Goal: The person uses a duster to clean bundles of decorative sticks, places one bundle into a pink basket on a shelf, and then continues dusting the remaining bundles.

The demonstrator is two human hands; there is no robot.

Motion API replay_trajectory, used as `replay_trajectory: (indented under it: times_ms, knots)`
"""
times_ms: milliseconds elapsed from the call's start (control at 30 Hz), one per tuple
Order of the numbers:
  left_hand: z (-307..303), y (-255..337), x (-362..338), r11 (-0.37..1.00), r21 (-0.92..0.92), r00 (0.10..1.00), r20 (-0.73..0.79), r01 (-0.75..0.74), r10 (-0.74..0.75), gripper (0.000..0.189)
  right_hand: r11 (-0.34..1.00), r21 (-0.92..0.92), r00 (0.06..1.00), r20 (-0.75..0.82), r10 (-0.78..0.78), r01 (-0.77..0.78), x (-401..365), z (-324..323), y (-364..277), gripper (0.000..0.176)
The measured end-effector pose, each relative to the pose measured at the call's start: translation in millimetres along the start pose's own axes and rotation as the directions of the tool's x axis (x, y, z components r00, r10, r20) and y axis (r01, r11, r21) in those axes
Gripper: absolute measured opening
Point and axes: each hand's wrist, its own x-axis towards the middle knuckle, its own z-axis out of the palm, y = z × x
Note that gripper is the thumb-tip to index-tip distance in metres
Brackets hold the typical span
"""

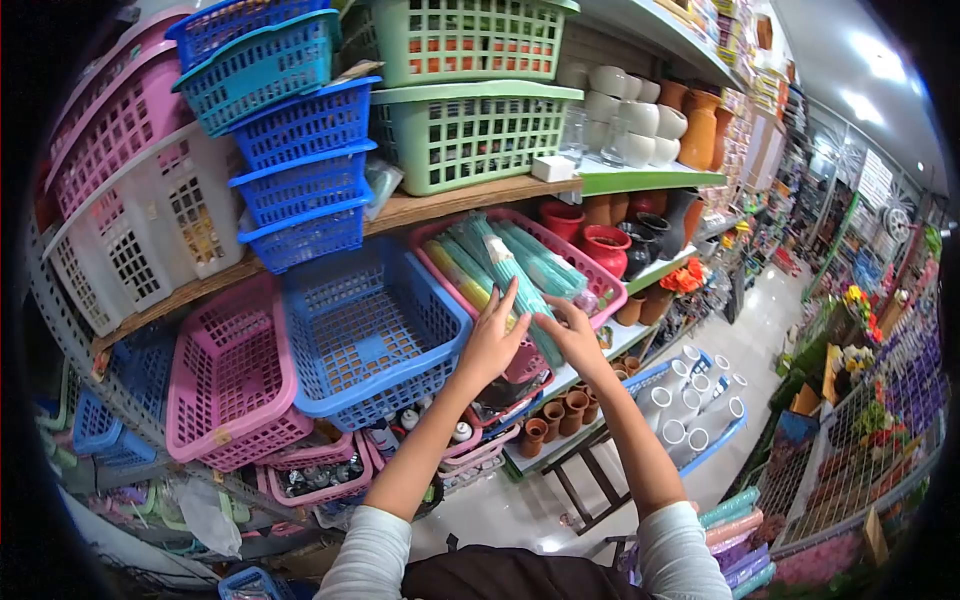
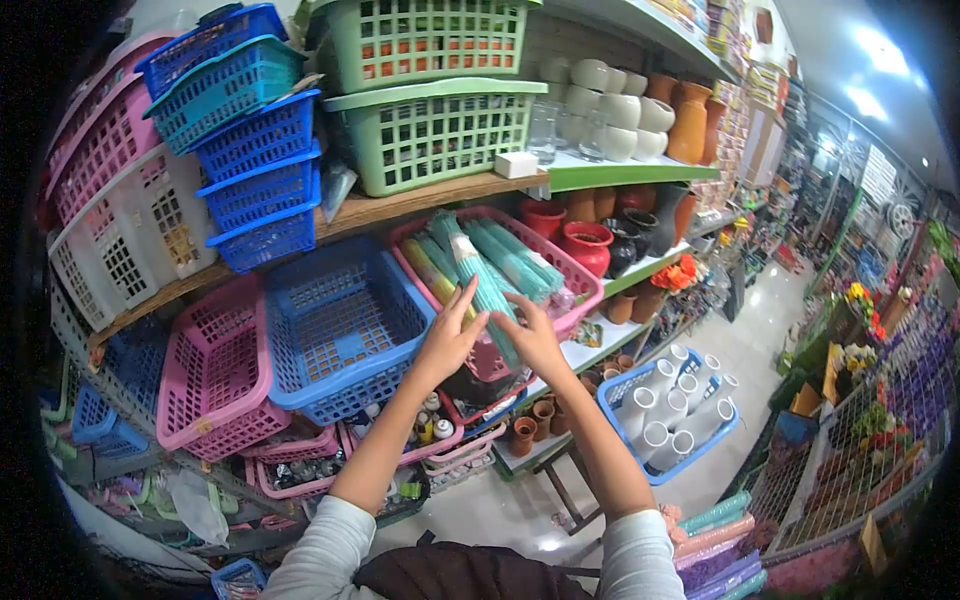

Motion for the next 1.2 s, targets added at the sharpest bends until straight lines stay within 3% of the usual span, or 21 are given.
replay_trajectory:
  times_ms: [100, 133, 267, 367, 433, 467, 567, 667, 767, 867, 1000, 1100, 1200]
  knots:
    - [-15, -22, 19, 0.934, 0.352, 0.998, -0.014, 0.056, -0.055, 0.056, 0.957, -0.281, 0.996, -0.030, -0.084, 0.073, 39, 26, -11, 0.050]
    - [-18, -32, 23, 0.889, 0.458, 1.000, -0.027, 0.019, -0.007, 0.053, 0.957, -0.276, 0.996, 0.000, -0.090, 0.086, 51, 34, -10, 0.051]
    - [-29, -46, 37, 0.794, 0.597, 0.975, 0.084, 0.114, -0.204, 0.056, 0.937, -0.309, 0.983, 0.127, -0.129, 0.163, 97, 61, 7, 0.051]
    - [-32, -52, 37, 0.747, 0.648, 0.963, 0.081, 0.145, -0.257, 0.058, 0.912, -0.363, 0.973, 0.191, -0.126, 0.190, 110, 77, 12, 0.047]
    - [-31, -62, 36, 0.755, 0.638, 0.963, 0.077, 0.153, -0.260, 0.059, 0.881, -0.418, 0.966, 0.218, -0.138, 0.220, 116, 91, 20, 0.046]
    - [-30, -67, 36, 0.759, 0.632, 0.962, 0.078, 0.156, -0.263, 0.059, 0.886, -0.434, 0.974, 0.213, -0.077, 0.165, 117, 95, 25, 0.045]
    - [-37, -68, 34, 0.764, 0.629, 0.953, 0.120, 0.144, -0.278, 0.060, 0.668, -0.693, 0.957, 0.266, -0.114, 0.272, 117, 99, 20, 0.045]
    - [-36, -72, 32, 0.778, 0.614, 0.966, 0.099, 0.130, -0.240, 0.060, 0.809, -0.555, 0.947, 0.322, -0.004, 0.192, 120, 92, 20, 0.050]
    - [-37, -68, 34, 0.777, 0.612, 0.958, 0.107, 0.147, -0.266, 0.060, 0.769, -0.571, 0.930, 0.360, -0.079, 0.286, 122, 87, 27, 0.057]
    - [-35, -67, 33, 0.800, 0.583, 0.973, 0.064, 0.143, -0.221, 0.058, 0.801, -0.551, 0.946, 0.320, -0.053, 0.232, 115, 82, 21, 0.063]
    - [-36, -69, 29, 0.825, 0.552, 0.989, -0.001, 0.123, -0.146, 0.051, 0.794, -0.564, 0.972, 0.185, -0.143, 0.224, 85, 69, -7, 0.059]
    - [-34, -60, 23, 0.874, 0.480, 0.996, -0.074, 0.074, -0.044, 0.047, 0.849, -0.472, 0.971, 0.099, -0.217, 0.238, 61, 57, -22, 0.053]
    - [-26, -33, 12, 0.936, 0.346, 0.986, -0.129, -0.059, 0.110, 0.041, 0.889, -0.384, 0.963, -0.005, -0.271, 0.248, 32, 44, -30, 0.045]
